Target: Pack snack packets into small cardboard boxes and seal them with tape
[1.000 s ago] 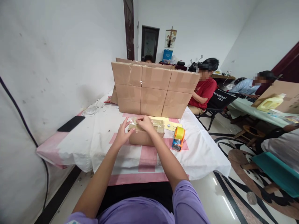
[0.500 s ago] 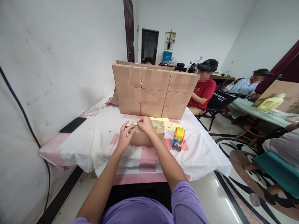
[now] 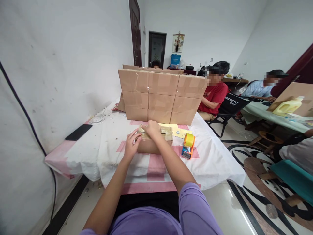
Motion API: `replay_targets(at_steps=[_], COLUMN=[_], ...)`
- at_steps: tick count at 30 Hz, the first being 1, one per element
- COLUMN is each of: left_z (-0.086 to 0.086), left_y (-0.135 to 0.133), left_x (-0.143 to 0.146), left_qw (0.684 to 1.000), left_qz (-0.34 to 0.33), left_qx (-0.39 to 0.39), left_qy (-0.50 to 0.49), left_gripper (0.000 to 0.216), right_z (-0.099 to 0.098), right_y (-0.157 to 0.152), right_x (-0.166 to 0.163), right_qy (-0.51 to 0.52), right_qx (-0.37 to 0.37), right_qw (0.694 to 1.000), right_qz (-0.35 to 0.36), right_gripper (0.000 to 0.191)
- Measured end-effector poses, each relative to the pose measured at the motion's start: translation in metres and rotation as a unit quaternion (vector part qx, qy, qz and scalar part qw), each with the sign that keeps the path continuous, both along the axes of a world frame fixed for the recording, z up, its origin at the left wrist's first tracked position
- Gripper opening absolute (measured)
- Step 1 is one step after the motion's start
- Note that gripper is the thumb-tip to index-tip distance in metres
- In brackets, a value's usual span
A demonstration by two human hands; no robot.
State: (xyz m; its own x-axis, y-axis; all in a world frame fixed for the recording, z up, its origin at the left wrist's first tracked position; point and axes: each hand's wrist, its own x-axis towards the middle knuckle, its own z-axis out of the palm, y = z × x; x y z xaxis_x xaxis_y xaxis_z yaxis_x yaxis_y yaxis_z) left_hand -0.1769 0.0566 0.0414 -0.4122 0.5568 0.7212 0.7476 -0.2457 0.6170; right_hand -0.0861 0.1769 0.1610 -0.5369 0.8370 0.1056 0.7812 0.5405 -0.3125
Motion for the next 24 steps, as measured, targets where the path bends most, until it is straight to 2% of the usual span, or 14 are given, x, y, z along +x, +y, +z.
replay_targets(at_steps=[4,9,11,14,16,19,22,24], left_z=[0.0,-0.005,-0.007,-0.009,-0.009,-0.011,-0.014,-0.016], left_y=[0.001,0.002,0.002,0.001,0.001,0.004,0.008,0.01], left_x=[-0.001,0.001,0.003,0.006,0.007,0.008,0.009,0.008], left_qw=[1.0,0.999,0.999,0.997,0.996,0.994,0.992,0.991], left_qz=[-0.007,-0.003,-0.003,-0.008,-0.013,-0.026,-0.04,-0.046], left_qx=[-0.001,-0.002,-0.004,-0.007,-0.005,0.0,0.002,0.005], left_qy=[-0.004,-0.035,-0.052,-0.076,-0.089,-0.105,-0.118,-0.126], left_gripper=[0.024,0.025,0.025,0.027,0.029,0.031,0.031,0.032], right_z=[0.003,0.008,0.011,0.014,0.015,0.01,-0.007,-0.022], right_y=[0.006,0.008,0.013,0.032,0.048,0.062,0.059,0.05], right_x=[-0.004,0.004,0.015,0.045,0.073,0.12,0.153,0.163], right_qy=[-0.022,-0.035,-0.034,-0.031,-0.02,0.025,0.103,0.168], right_qx=[-0.008,-0.028,-0.034,-0.055,-0.1,-0.204,-0.299,-0.334], right_qw=[1.0,0.999,0.999,0.998,0.994,0.977,0.948,0.927], right_qz=[-0.007,0.025,0.026,-0.02,-0.048,-0.055,-0.034,-0.017], right_gripper=[0.058,0.044,0.049,0.069,0.073,0.068,0.062,0.057])
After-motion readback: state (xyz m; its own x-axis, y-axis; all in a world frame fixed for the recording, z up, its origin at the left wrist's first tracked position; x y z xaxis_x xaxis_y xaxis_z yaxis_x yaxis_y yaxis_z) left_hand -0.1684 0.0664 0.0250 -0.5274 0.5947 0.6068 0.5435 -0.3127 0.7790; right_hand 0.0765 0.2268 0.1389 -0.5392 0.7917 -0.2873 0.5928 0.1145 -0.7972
